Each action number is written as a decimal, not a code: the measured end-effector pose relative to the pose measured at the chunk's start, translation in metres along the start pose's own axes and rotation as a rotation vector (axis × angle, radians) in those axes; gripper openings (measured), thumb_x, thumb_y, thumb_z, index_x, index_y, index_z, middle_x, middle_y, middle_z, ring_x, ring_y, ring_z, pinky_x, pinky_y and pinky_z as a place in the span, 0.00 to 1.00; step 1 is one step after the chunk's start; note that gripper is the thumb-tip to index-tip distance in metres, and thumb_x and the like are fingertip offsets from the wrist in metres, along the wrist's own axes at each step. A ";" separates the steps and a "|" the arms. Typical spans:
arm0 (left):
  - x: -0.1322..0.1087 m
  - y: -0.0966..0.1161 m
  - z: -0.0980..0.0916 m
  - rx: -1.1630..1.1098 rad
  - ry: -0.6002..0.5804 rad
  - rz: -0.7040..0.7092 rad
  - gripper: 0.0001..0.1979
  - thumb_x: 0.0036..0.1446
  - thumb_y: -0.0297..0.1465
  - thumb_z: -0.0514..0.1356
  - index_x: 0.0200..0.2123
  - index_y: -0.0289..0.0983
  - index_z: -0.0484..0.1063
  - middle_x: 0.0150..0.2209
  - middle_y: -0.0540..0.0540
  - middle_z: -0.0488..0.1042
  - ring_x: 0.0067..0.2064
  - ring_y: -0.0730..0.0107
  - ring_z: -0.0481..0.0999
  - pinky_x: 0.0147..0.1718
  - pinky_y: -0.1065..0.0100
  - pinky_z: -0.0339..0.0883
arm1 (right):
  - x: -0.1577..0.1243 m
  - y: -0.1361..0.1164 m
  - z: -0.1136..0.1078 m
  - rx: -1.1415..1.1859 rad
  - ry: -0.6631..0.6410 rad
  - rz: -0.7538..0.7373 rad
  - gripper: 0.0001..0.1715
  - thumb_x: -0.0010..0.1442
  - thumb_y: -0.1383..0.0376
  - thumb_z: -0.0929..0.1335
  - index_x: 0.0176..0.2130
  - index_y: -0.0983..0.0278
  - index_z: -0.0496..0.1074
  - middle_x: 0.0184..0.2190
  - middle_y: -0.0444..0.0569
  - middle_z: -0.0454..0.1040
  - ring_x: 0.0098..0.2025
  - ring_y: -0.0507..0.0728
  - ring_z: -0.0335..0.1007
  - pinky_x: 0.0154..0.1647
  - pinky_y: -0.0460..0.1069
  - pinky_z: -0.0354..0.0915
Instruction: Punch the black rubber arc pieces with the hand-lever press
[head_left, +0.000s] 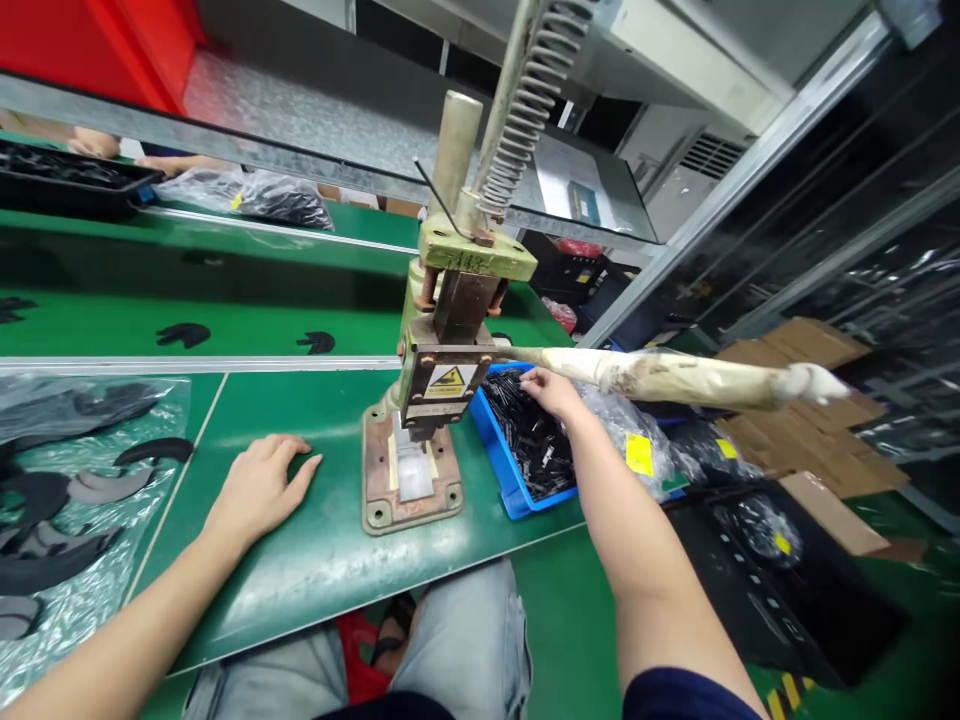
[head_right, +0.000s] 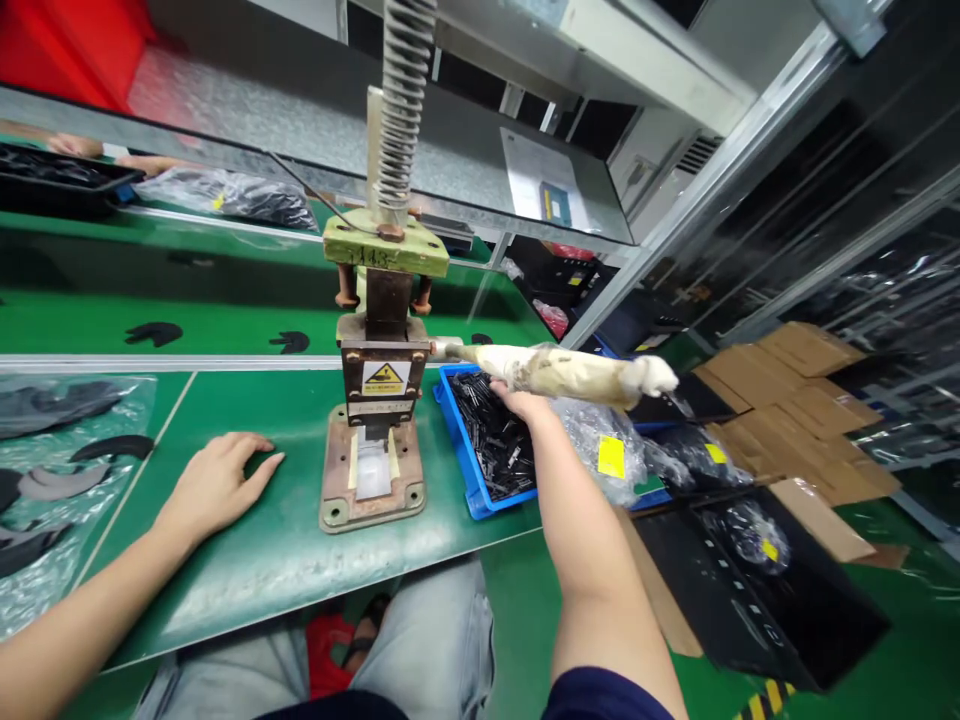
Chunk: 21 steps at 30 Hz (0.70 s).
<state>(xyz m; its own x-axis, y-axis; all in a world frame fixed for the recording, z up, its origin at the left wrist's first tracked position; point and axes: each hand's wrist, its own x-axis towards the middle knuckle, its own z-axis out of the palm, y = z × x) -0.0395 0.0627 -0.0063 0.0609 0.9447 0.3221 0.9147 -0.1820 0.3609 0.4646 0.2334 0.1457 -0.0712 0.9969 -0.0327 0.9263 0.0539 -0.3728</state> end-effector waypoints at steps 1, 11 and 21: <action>0.000 0.000 0.000 0.006 -0.005 0.000 0.20 0.70 0.50 0.55 0.46 0.42 0.77 0.50 0.39 0.81 0.52 0.45 0.79 0.55 0.47 0.71 | -0.013 0.002 0.000 -0.038 -0.065 -0.007 0.25 0.69 0.51 0.72 0.57 0.64 0.75 0.54 0.53 0.79 0.54 0.58 0.78 0.60 0.59 0.76; 0.001 -0.001 -0.002 0.036 -0.031 0.011 0.22 0.72 0.49 0.53 0.45 0.39 0.78 0.49 0.37 0.82 0.53 0.45 0.78 0.56 0.48 0.70 | -0.084 -0.001 0.018 -0.368 -0.241 0.081 0.27 0.70 0.50 0.71 0.60 0.64 0.73 0.57 0.54 0.76 0.57 0.60 0.76 0.61 0.62 0.75; -0.004 0.007 -0.008 0.053 -0.038 0.000 0.22 0.72 0.49 0.52 0.43 0.39 0.79 0.48 0.37 0.82 0.51 0.45 0.79 0.54 0.49 0.70 | -0.109 -0.014 0.008 -0.368 -0.235 0.069 0.24 0.71 0.52 0.71 0.58 0.64 0.74 0.57 0.54 0.77 0.57 0.59 0.76 0.60 0.61 0.76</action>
<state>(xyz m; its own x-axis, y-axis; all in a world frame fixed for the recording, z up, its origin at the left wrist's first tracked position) -0.0365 0.0559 0.0019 0.0756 0.9546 0.2882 0.9343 -0.1688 0.3140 0.4561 0.1239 0.1470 -0.0476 0.9613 -0.2713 0.9989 0.0470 -0.0089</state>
